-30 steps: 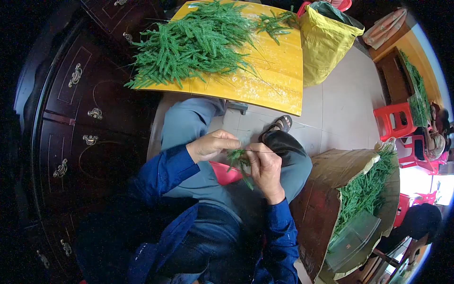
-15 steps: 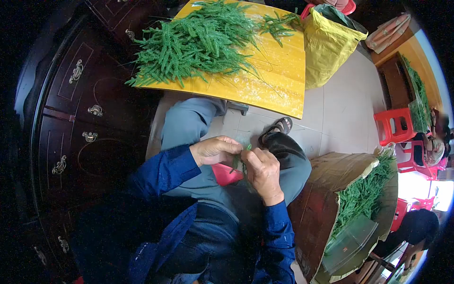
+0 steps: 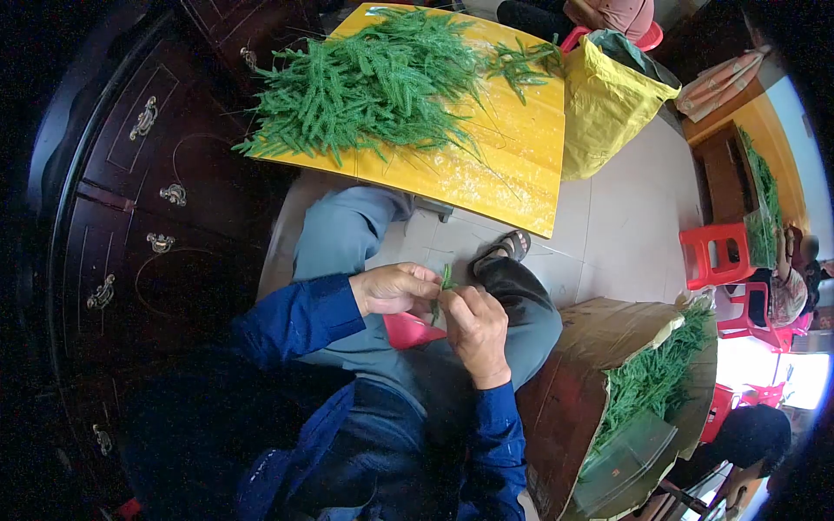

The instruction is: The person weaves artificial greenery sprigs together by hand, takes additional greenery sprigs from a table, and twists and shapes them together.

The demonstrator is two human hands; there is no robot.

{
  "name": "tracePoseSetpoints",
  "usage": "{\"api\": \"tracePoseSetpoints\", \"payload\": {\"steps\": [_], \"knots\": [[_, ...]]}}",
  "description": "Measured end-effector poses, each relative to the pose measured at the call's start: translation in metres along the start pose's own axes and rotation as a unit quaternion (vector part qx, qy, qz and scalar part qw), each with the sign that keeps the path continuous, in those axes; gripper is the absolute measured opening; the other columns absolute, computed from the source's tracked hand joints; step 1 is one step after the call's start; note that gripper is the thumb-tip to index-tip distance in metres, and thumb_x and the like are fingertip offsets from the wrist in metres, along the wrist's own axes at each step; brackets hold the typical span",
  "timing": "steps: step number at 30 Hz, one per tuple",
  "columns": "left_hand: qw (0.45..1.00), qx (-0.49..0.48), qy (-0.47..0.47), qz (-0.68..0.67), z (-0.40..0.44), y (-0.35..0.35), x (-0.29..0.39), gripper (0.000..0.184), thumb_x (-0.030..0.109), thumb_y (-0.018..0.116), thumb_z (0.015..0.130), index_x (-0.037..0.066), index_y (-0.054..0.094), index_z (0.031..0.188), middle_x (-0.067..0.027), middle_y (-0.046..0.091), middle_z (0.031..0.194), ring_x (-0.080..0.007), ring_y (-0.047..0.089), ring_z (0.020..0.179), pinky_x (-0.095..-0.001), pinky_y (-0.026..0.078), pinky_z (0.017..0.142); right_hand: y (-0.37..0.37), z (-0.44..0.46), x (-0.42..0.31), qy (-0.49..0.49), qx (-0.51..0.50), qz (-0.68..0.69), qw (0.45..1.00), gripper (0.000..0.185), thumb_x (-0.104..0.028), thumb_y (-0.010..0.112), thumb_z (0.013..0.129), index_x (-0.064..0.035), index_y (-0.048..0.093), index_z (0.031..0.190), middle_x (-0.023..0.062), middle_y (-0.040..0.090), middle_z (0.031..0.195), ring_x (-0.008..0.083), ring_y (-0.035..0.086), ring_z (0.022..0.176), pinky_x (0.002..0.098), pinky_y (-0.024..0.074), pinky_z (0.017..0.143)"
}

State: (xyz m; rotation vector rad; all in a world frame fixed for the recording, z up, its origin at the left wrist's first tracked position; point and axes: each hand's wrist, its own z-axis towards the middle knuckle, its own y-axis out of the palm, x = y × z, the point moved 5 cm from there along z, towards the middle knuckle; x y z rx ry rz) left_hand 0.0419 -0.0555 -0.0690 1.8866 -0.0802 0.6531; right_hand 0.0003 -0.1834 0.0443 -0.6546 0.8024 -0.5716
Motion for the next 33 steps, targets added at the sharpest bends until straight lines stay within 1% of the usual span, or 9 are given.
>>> {"api": "tracePoseSetpoints", "payload": {"steps": [13,18,19,22,23,26,27,31,33], "knots": [[1.0,-0.003,0.003,-0.011,0.001,-0.005,-0.005,0.021,0.019,0.072,0.088,0.004,0.067,0.103,-0.0013,0.068,0.094,-0.0119,0.061,0.087,-0.0275,0.047,0.081,-0.001,-0.003,0.0,-0.007,0.007,0.016,1.0,0.022,-0.002,0.07,0.073,-0.0096,0.063,0.092,0.0058,0.056,0.075,0.0254,0.055,0.063,0.0366,0.0452,0.055],[0.973,0.06,0.195,0.108,-0.001,0.016,0.017,0.015,0.011,0.074,0.086,0.005,0.068,0.099,-0.0025,0.067,0.097,-0.014,0.062,0.094,-0.03,0.047,0.088,-0.001,-0.002,0.008,0.06,0.077,0.106,0.99,0.015,0.0,0.068,0.081,-0.0052,0.063,0.094,0.0107,0.061,0.076,0.0289,0.06,0.065,0.0333,0.0476,0.059],[0.961,0.09,0.228,0.127,-0.006,0.024,0.023,0.013,0.009,0.074,0.085,0.005,0.067,0.096,-0.003,0.067,0.097,-0.0155,0.062,0.096,-0.031,0.047,0.09,-0.001,-0.004,0.01,0.131,0.062,0.119,0.982,0.004,-0.001,0.063,0.089,-0.0019,0.062,0.093,0.0101,0.064,0.077,0.0245,0.063,0.066,0.0312,0.0487,0.06],[0.778,0.166,0.408,0.449,-0.025,0.049,0.053,0.013,0.006,0.075,0.082,0.007,0.065,0.089,-0.0053,0.064,0.093,-0.0222,0.063,0.1,-0.0329,0.045,0.095,0.018,-0.017,0.027,0.324,0.066,0.322,0.887,0.004,-0.005,0.059,0.095,-0.001,0.06,0.094,0.005,0.063,0.077,0.0158,0.062,0.067,0.0286,0.0489,0.061],[0.709,0.194,0.437,0.518,-0.033,0.065,0.06,0.017,0.007,0.076,0.075,0.008,0.062,0.084,-0.0067,0.061,0.089,-0.0261,0.062,0.101,-0.0399,0.041,0.104,0.029,-0.02,0.029,0.358,0.077,0.458,0.81,0.011,-0.01,0.055,0.1,-0.0017,0.058,0.095,0.0013,0.06,0.077,0.01,0.059,0.068,0.0259,0.0485,0.063],[0.434,0.164,0.482,0.743,-0.042,0.092,0.058,0.017,0.006,0.074,0.068,0.009,0.063,0.081,-0.0039,0.06,0.088,-0.024,0.062,0.101,-0.0479,0.033,0.113,0.041,-0.024,0.028,0.46,0.05,0.617,0.637,0.01,-0.013,0.054,0.1,-0.0041,0.058,0.096,0.0019,0.059,0.076,0.0097,0.056,0.066,0.024,0.0472,0.063],[0.387,0.135,0.509,0.757,-0.042,0.092,0.053,0.015,0.007,0.071,0.065,0.009,0.064,0.078,-0.0012,0.06,0.087,-0.0218,0.062,0.1,-0.053,0.026,0.116,0.049,-0.031,0.033,0.482,0.042,0.635,0.602,0.011,-0.015,0.054,0.1,-0.0057,0.058,0.096,0.0017,0.059,0.076,0.0096,0.056,0.066,0.0239,0.0466,0.063],[0.389,0.163,0.489,0.764,-0.039,0.093,0.053,0.014,0.005,0.073,0.067,0.009,0.065,0.079,-0.0006,0.061,0.088,-0.0218,0.063,0.096,-0.0521,0.031,0.113,0.057,-0.035,0.037,0.482,0.04,0.691,0.537,0.011,-0.016,0.055,0.099,-0.0069,0.058,0.095,0.0015,0.059,0.076,0.0097,0.056,0.065,0.0247,0.0473,0.062],[0.538,0.17,0.431,0.704,-0.035,0.085,0.061,0.013,0.005,0.074,0.07,0.007,0.065,0.08,-0.0023,0.063,0.09,-0.0233,0.064,0.094,-0.0474,0.037,0.108,0.051,-0.033,0.038,0.471,0.054,0.669,0.572,0.01,-0.016,0.055,0.1,-0.0072,0.057,0.096,0.0017,0.059,0.076,0.0096,0.057,0.065,0.0247,0.0475,0.062]]}}
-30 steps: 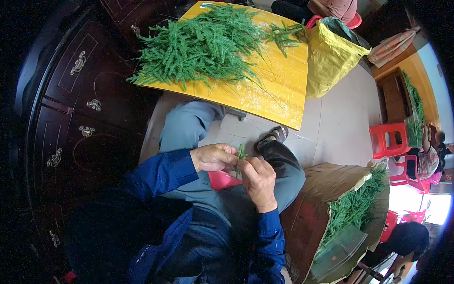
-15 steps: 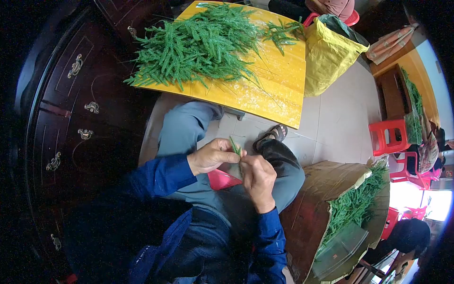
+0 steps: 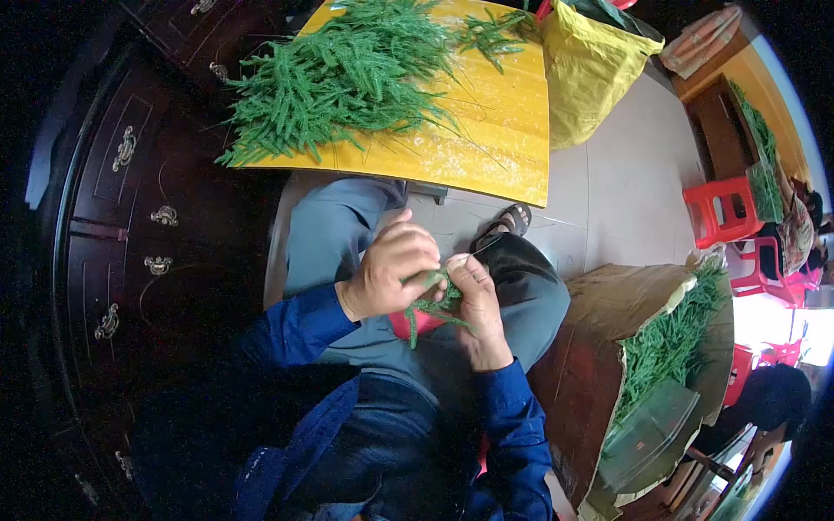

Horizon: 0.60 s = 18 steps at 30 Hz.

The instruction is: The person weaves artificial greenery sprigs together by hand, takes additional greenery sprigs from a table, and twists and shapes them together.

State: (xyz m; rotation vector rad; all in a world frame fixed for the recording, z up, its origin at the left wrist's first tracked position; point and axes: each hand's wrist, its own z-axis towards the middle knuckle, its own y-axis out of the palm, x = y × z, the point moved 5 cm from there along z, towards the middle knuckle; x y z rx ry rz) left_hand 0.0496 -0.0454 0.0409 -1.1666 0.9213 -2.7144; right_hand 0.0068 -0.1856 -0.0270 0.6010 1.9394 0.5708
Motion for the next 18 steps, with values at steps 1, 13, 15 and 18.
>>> {"api": "tracePoseSetpoints", "payload": {"steps": [1,13,15,18], "knots": [[0.996,-0.018,-0.056,-0.062,0.001,0.001,-0.006,0.013,0.004,0.074,0.071,0.006,0.065,0.08,-0.0032,0.064,0.091,-0.0241,0.064,0.093,-0.0451,0.04,0.106,0.001,-0.001,-0.004,-0.016,0.005,-0.016,1.0,0.009,-0.016,0.055,0.1,-0.0074,0.057,0.097,0.0018,0.059,0.077,0.0096,0.057,0.066,0.0247,0.0476,0.062],[0.598,-0.162,-0.403,-0.674,-0.035,0.042,-0.047,0.027,0.021,0.056,0.098,-0.003,0.063,0.108,-0.0108,0.068,0.101,-0.0169,0.066,0.087,-0.029,0.053,0.084,0.013,-0.013,-0.025,-0.141,-0.062,-0.119,0.981,0.012,-0.016,0.052,0.102,-0.0041,0.052,0.102,0.0035,0.058,0.078,0.0124,0.058,0.07,0.0257,0.0478,0.067],[0.577,-0.174,-0.395,-0.693,-0.038,0.046,-0.045,0.029,0.024,0.057,0.098,-0.003,0.062,0.108,-0.0114,0.068,0.102,-0.0165,0.066,0.086,-0.0281,0.053,0.082,0.01,-0.011,-0.024,-0.144,-0.076,-0.146,0.976,0.013,-0.016,0.052,0.102,-0.0037,0.052,0.102,0.0036,0.058,0.078,0.0127,0.059,0.071,0.0257,0.0481,0.067],[0.555,-0.177,-0.389,-0.714,-0.04,0.046,-0.043,0.032,0.026,0.06,0.097,-0.004,0.063,0.107,-0.0124,0.068,0.102,-0.0169,0.067,0.086,-0.0282,0.053,0.081,0.011,-0.012,-0.023,-0.13,-0.09,-0.16,0.974,0.014,-0.017,0.053,0.102,-0.0037,0.052,0.103,0.0037,0.058,0.078,0.0123,0.059,0.07,0.0255,0.0486,0.067]]}}
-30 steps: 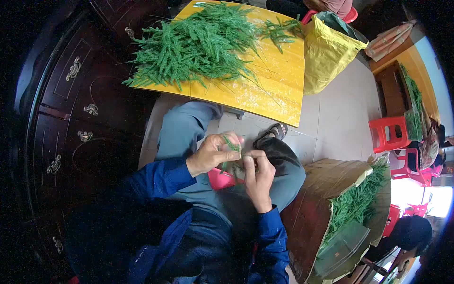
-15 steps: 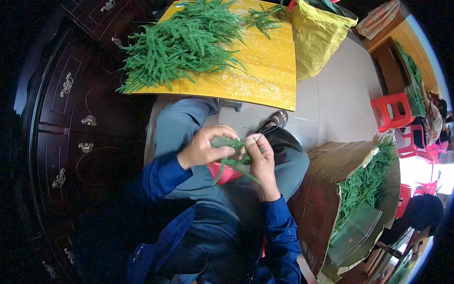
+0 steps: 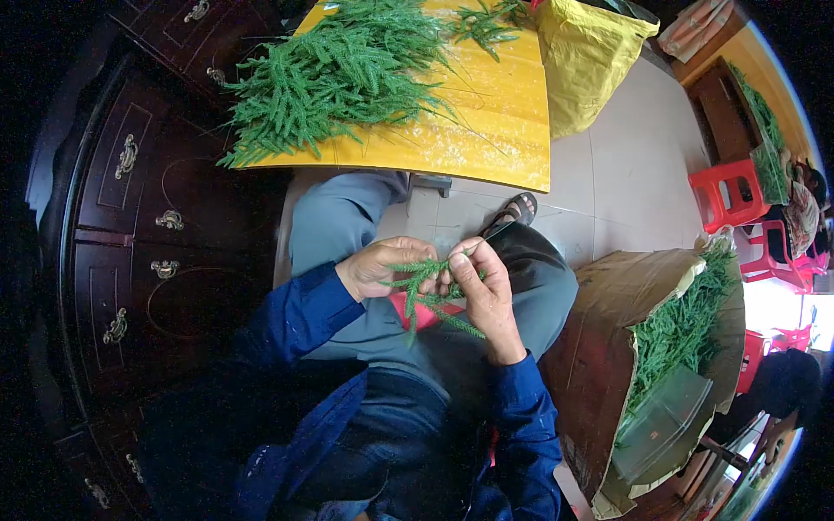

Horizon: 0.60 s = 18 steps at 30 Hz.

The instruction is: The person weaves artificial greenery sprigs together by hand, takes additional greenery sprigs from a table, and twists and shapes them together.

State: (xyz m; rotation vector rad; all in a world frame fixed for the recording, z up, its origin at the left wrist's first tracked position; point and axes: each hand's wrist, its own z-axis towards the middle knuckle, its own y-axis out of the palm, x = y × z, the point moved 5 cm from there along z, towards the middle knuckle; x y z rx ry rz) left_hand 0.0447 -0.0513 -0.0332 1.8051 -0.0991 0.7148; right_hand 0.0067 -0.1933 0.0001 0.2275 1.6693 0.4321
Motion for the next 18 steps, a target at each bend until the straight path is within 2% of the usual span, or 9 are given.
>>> {"api": "tracePoseSetpoints", "payload": {"steps": [6,11,18], "knots": [[0.998,-0.057,-0.022,0.014,-0.001,0.006,-0.006,0.034,0.027,0.066,0.093,-0.005,0.066,0.106,-0.0131,0.069,0.1,-0.0192,0.067,0.089,-0.03,0.051,0.085,0.005,-0.003,-0.007,0.023,-0.065,-0.02,0.997,0.014,-0.017,0.055,0.101,-0.0034,0.054,0.1,0.0027,0.059,0.079,0.0104,0.058,0.071,0.0249,0.0487,0.066],[0.996,-0.071,-0.056,0.008,-0.003,0.013,-0.008,0.033,0.025,0.066,0.093,-0.005,0.066,0.108,-0.0119,0.071,0.099,-0.0201,0.067,0.095,-0.0346,0.048,0.094,0.005,-0.007,-0.015,0.024,-0.072,-0.066,0.995,0.013,-0.016,0.055,0.101,-0.0034,0.056,0.097,0.0016,0.059,0.079,0.0085,0.057,0.071,0.0235,0.0474,0.065],[0.993,-0.107,-0.049,-0.031,0.0,0.012,-0.018,0.035,0.024,0.066,0.093,-0.005,0.064,0.112,-0.011,0.071,0.095,-0.0199,0.066,0.1,-0.0332,0.045,0.096,0.0,-0.007,-0.012,0.026,-0.073,-0.053,0.996,0.013,-0.016,0.056,0.101,-0.0032,0.056,0.097,0.001,0.059,0.079,0.0076,0.056,0.073,0.0223,0.0462,0.067]]}}
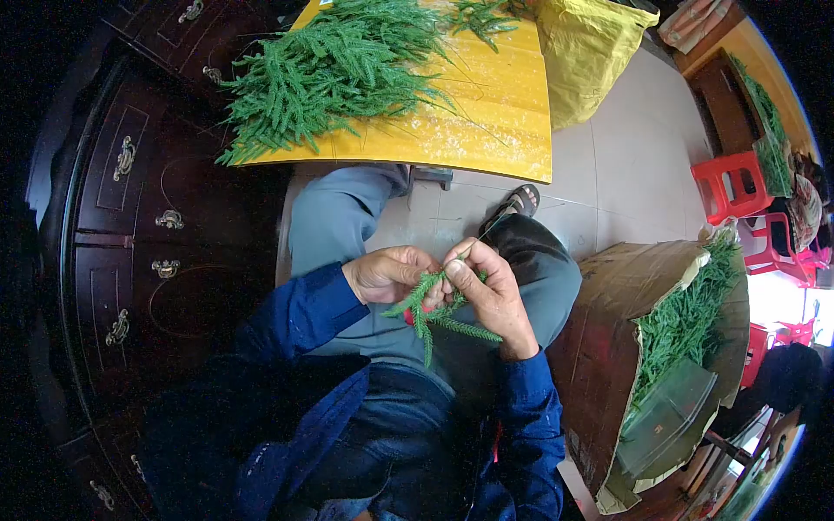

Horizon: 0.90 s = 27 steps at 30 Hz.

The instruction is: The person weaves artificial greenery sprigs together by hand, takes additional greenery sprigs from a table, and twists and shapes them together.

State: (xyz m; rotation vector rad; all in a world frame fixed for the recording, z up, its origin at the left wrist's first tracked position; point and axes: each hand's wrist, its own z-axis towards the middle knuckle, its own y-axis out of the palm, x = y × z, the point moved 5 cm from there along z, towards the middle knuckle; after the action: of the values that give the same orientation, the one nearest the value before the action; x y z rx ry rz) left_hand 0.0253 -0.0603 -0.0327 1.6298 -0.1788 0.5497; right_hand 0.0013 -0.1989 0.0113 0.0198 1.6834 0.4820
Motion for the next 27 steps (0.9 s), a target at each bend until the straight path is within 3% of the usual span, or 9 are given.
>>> {"api": "tracePoseSetpoints", "payload": {"steps": [11,14,17,19,20,21,23,24,27], "knots": [[0.999,0.031,-0.012,0.001,-0.002,0.002,-0.001,0.027,0.008,0.068,0.086,-0.002,0.064,0.11,-0.0108,0.07,0.103,-0.0165,0.066,0.096,-0.029,0.049,0.089,0.01,-0.001,-0.007,-0.003,-0.01,-0.016,1.0,0.01,-0.012,0.056,0.1,-0.0031,0.056,0.096,0.0009,0.059,0.077,0.008,0.058,0.07,0.0229,0.0479,0.065],[0.998,0.058,-0.017,0.03,-0.002,0.009,0.0,0.023,0.005,0.063,0.084,-0.001,0.065,0.106,-0.005,0.068,0.1,-0.01,0.063,0.087,-0.0251,0.049,0.081,0.008,-0.002,-0.01,-0.021,-0.013,-0.059,0.998,0.011,-0.011,0.056,0.1,-0.0029,0.056,0.093,0.0008,0.059,0.077,0.0071,0.058,0.07,0.0224,0.0472,0.064],[0.988,0.115,-0.01,0.1,-0.003,0.022,0.009,0.009,0.006,0.063,0.084,0.003,0.065,0.093,0.0,0.066,0.09,-0.0065,0.06,0.081,-0.0258,0.047,0.074,0.005,-0.003,-0.007,-0.007,0.013,-0.075,0.997,0.012,-0.01,0.056,0.099,-0.0028,0.057,0.09,0.0008,0.06,0.076,0.0059,0.057,0.069,0.0225,0.0466,0.063],[0.955,0.171,0.001,0.242,-0.005,0.004,0.011,0.003,0.005,0.063,0.081,0.004,0.061,0.084,-0.0011,0.064,0.082,-0.0114,0.059,0.074,-0.0301,0.047,0.069,0.002,-0.002,-0.003,0.02,0.043,-0.096,0.994,0.012,-0.01,0.056,0.099,-0.0028,0.057,0.089,0.0007,0.06,0.075,0.0054,0.056,0.069,0.0227,0.0461,0.062],[0.93,0.197,0.006,0.312,-0.005,-0.003,0.013,0.004,0.005,0.063,0.08,0.005,0.059,0.079,-0.0017,0.063,0.079,-0.0138,0.059,0.071,-0.0322,0.046,0.067,0.0,-0.001,-0.001,0.038,0.06,-0.117,0.991,0.012,-0.009,0.056,0.099,-0.0029,0.058,0.089,0.0006,0.06,0.075,0.0053,0.056,0.069,0.0227,0.0459,0.062],[0.851,0.227,0.059,0.471,-0.006,0.002,0.024,0.007,0.004,0.064,0.078,0.005,0.058,0.078,-0.005,0.062,0.078,-0.0187,0.06,0.07,-0.0341,0.047,0.067,-0.002,0.001,0.002,0.054,0.078,-0.139,0.986,0.011,-0.009,0.056,0.098,-0.0029,0.058,0.089,0.0005,0.06,0.075,0.0052,0.056,0.069,0.0228,0.0457,0.061],[0.607,0.259,0.16,0.735,-0.007,0.026,0.042,0.011,0.004,0.066,0.074,0.004,0.054,0.075,-0.0114,0.061,0.076,-0.0283,0.06,0.069,-0.038,0.047,0.066,-0.008,0.006,0.018,0.045,0.116,-0.16,0.979,0.011,-0.008,0.056,0.097,-0.0029,0.058,0.088,0.0002,0.06,0.074,0.0054,0.055,0.069,0.0226,0.0452,0.061],[0.496,0.272,0.238,0.789,-0.007,0.043,0.045,0.013,0.002,0.063,0.067,0.004,0.051,0.073,-0.0147,0.052,0.071,-0.0362,0.054,0.07,-0.0427,0.046,0.067,-0.011,0.008,0.026,0.041,0.133,-0.171,0.975,0.01,-0.008,0.057,0.096,-0.0029,0.059,0.087,0.0001,0.06,0.074,0.0056,0.055,0.069,0.0224,0.045,0.062],[0.392,0.29,0.273,0.829,-0.009,0.049,0.044,0.016,0.002,0.063,0.065,0.006,0.048,0.07,-0.0133,0.049,0.071,-0.0347,0.053,0.073,-0.0442,0.046,0.071,-0.012,0.013,0.042,0.065,0.14,-0.043,0.987,0.01,-0.008,0.057,0.095,-0.0026,0.059,0.087,-0.0002,0.06,0.075,0.0059,0.054,0.068,0.0219,0.0443,0.062]]}}
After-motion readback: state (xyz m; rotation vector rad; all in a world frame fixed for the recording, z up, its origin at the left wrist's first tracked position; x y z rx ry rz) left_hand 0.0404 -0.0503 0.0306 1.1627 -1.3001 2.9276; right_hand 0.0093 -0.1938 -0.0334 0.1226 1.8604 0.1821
